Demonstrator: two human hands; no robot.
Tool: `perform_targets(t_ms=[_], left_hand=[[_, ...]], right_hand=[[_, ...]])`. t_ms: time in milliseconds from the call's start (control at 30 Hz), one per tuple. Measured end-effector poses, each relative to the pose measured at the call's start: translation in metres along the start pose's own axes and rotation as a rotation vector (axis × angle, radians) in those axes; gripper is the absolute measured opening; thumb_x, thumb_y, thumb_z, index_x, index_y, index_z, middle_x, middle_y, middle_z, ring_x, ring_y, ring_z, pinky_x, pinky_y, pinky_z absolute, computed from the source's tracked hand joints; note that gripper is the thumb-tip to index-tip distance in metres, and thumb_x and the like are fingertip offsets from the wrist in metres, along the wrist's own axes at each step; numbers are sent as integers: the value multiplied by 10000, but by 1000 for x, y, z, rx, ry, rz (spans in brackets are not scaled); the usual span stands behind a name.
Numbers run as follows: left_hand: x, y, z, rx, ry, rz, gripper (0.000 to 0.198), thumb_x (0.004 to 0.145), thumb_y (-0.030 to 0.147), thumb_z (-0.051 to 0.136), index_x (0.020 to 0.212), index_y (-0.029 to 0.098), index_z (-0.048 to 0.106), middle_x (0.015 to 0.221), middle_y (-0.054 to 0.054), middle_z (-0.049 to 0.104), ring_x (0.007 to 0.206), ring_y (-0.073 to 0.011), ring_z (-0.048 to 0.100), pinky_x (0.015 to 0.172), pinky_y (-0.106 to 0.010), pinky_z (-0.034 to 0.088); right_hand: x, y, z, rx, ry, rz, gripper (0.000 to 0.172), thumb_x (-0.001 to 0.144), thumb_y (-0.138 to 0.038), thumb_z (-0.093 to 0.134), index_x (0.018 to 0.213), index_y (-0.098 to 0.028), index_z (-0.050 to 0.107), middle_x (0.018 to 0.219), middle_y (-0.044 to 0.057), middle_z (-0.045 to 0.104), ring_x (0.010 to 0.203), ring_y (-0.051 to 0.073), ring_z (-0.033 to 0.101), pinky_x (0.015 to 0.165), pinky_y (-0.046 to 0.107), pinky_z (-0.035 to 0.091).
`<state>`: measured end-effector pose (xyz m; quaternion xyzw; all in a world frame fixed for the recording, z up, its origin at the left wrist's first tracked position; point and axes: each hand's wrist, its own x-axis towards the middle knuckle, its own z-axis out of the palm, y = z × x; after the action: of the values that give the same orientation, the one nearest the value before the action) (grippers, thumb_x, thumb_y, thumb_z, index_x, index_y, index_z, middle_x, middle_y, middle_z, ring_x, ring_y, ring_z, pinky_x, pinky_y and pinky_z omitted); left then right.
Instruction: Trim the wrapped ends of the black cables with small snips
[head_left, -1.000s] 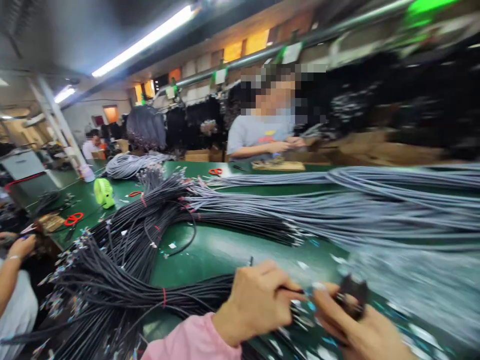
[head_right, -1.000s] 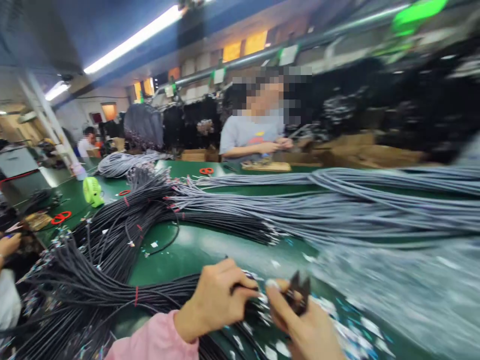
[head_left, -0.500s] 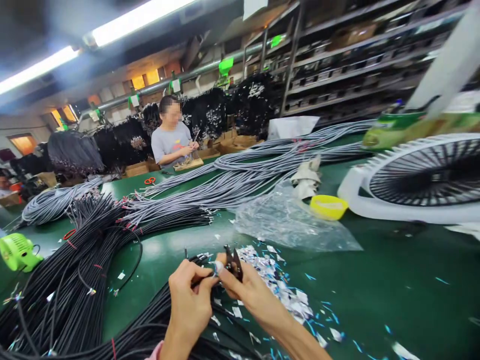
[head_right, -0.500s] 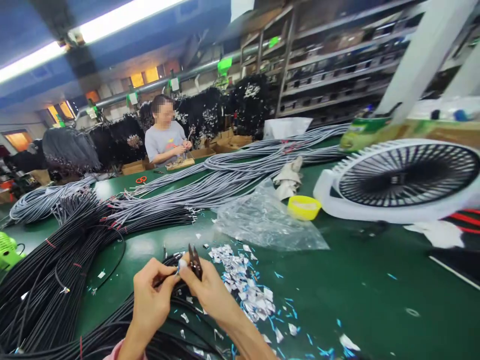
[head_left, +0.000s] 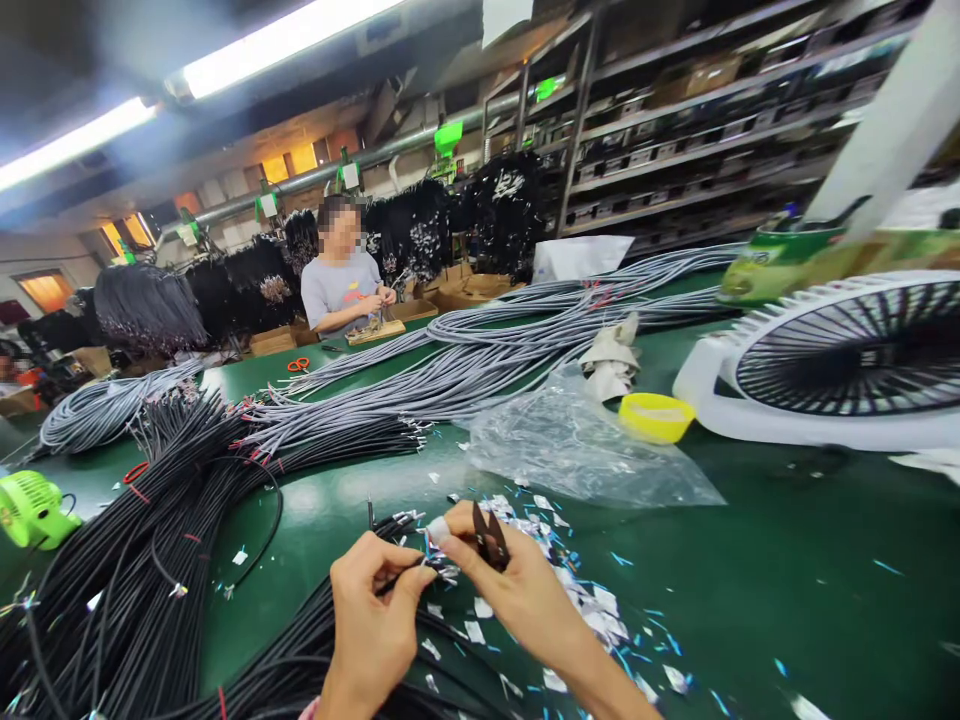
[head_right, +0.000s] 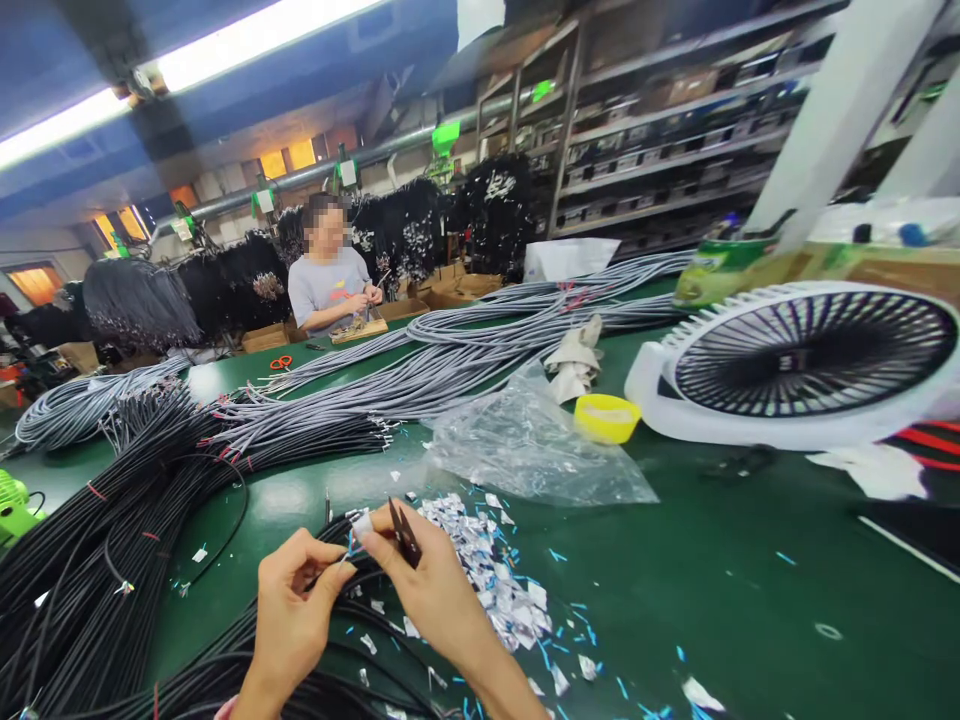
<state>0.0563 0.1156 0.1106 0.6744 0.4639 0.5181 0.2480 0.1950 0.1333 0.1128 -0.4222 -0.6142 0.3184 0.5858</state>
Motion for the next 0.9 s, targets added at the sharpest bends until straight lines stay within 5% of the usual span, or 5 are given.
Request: perform_targets(t_ms=[333,533,667,767,900], left_hand=[[2,4,-3,148,-17,157,140,780,154,589,669,149,674,584,-17,588,508,-120,519,434,-190,393],[-3,-3,4,375,161,375,189,845,125,510,708,156,636,552,7,519,466,-107,484,430,-197,386],[-9,-8,12,444,219,466,255,851,78,457,688,164,633,551,-3,532,481,-117,497,470,-213,408],[-8,-6,15,301,197,321,251,823,115,488,629,160,641,535,-5,521,478,-115,486,464,-212,400],[2,2,7,-189,-128,-280,234,710,354,648,657,126,656,505,10,514,410,-84,440,401,-195,361]], right_hand=[[-9,2,-8,-57,58,73,278,826,-411,533,665,-189,579,562,-13,508,490,135,459,469,243,409],[-14,-3,-1,-322,96,-260,380,872,-398,504,542,-211,519,482,-34,430,394,112,384,387,234,330],[-12,-7,2,-413,60,-291,426,913,-417,429,551,-213,522,491,-17,468,400,126,434,391,236,361],[-12,-9,2,-401,67,-263,417,919,-393,419,553,-213,506,500,-14,469,406,129,446,384,232,359],[-14,-8,3,-300,98,-224,346,904,-364,452,612,-204,545,538,-2,491,447,135,451,420,238,366]])
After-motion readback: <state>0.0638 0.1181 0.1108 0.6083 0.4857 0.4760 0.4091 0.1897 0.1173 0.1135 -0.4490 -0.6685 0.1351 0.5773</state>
